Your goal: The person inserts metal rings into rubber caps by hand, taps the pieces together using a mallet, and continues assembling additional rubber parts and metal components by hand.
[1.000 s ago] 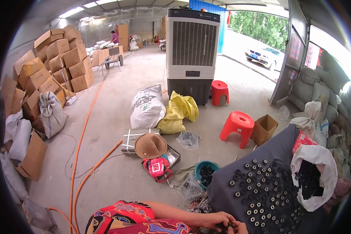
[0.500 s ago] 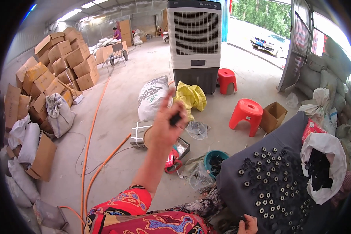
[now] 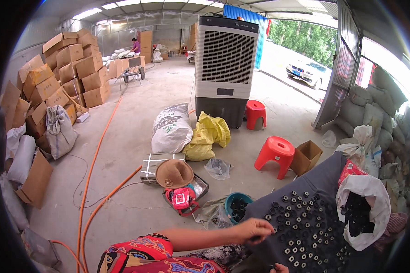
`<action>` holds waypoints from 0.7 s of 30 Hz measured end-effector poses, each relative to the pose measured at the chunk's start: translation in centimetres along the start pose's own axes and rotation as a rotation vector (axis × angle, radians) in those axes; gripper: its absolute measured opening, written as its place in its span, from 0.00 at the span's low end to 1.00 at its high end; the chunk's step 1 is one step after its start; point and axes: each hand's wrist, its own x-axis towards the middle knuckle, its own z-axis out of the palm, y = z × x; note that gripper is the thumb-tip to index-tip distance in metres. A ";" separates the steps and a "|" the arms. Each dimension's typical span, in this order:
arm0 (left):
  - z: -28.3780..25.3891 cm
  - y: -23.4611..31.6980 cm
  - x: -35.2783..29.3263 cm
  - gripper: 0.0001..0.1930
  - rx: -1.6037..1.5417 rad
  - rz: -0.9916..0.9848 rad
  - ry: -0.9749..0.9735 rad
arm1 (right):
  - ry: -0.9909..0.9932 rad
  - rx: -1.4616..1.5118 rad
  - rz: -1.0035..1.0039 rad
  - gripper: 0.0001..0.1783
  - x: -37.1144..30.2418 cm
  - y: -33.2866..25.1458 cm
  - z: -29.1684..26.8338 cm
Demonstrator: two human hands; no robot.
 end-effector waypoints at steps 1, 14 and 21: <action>0.5 -1.5 0.2 0.11 -0.008 -0.057 -0.069 | 0.000 -0.001 -0.002 0.11 -0.1 0.1 -0.1; 2.6 -8.3 0.5 0.12 0.263 -0.202 -0.294 | 0.002 0.068 0.022 0.09 -0.2 0.3 0.0; 2.7 -10.1 0.7 0.10 0.355 -0.156 -0.312 | -0.048 0.027 -0.004 0.09 -0.3 1.0 0.1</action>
